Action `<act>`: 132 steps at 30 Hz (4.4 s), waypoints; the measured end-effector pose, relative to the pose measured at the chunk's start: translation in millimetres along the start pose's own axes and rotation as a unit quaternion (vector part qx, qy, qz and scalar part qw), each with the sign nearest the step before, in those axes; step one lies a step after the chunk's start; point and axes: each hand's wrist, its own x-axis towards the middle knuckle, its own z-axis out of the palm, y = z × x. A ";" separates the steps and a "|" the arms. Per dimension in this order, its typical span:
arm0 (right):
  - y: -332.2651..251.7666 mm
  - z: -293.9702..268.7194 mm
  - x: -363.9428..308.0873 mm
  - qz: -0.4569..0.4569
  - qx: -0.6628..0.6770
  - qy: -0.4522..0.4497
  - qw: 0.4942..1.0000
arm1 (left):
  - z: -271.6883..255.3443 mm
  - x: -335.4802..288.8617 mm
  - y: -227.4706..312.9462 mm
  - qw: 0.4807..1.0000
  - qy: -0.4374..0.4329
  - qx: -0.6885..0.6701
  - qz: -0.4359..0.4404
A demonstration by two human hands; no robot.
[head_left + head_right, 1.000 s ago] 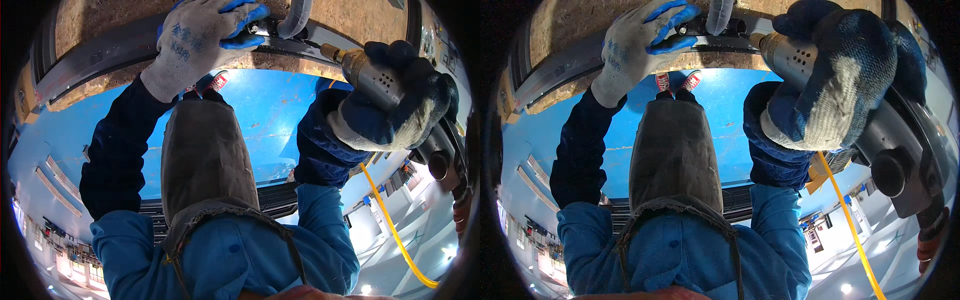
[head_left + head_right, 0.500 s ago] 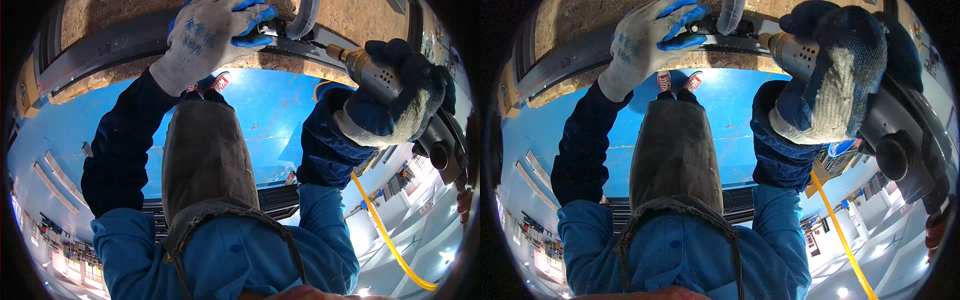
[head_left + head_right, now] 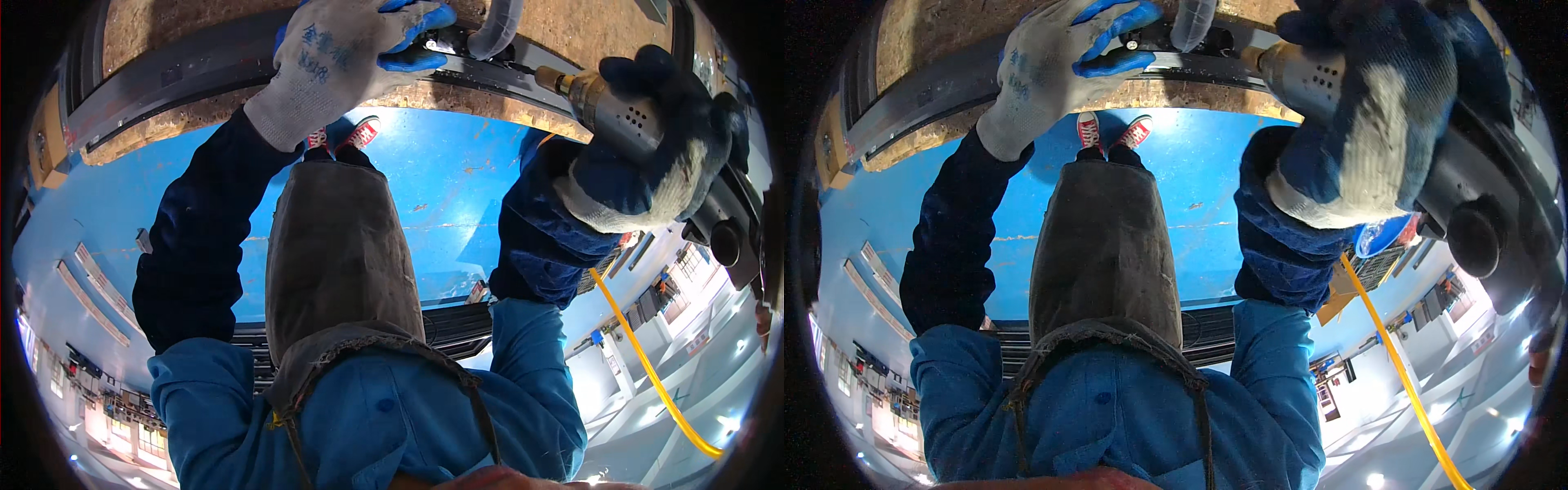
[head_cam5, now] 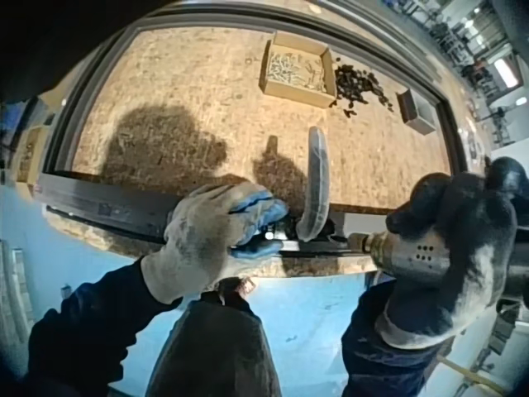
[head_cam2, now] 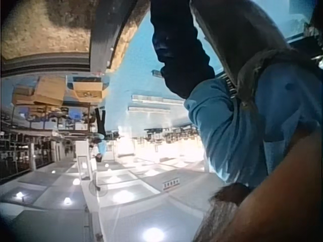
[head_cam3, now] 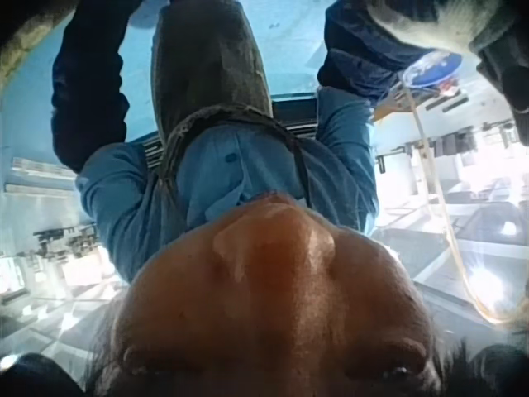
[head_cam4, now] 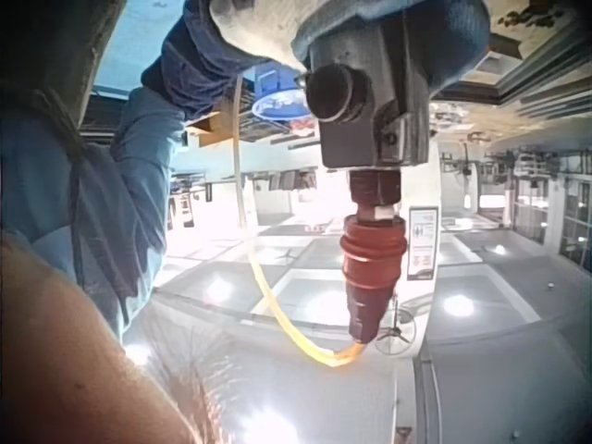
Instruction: Assembling a metal frame using various hand and power tools in a workshop.
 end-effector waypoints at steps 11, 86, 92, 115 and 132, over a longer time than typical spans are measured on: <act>-14.4 -14.1 37.0 -0.030 -0.003 -0.006 1.000 | -11.5 -4.2 -1.2 0.999 -0.025 0.018 -0.013; -49.5 56.4 63.1 0.097 0.315 0.064 0.942 | -0.6 -14.9 -9.9 0.997 0.060 0.005 0.040; -47.3 56.9 59.6 0.110 0.327 0.077 0.935 | -6.5 -10.0 -8.2 0.997 0.055 -0.044 0.028; -29.7 -37.9 -9.1 0.091 -0.250 0.044 0.963 | -13.1 0.7 -10.9 0.998 -0.060 0.020 0.029; -40.7 -35.4 -63.7 0.288 -0.045 0.060 0.955 | -7.3 -10.3 -28.0 0.994 -0.101 -0.031 -0.028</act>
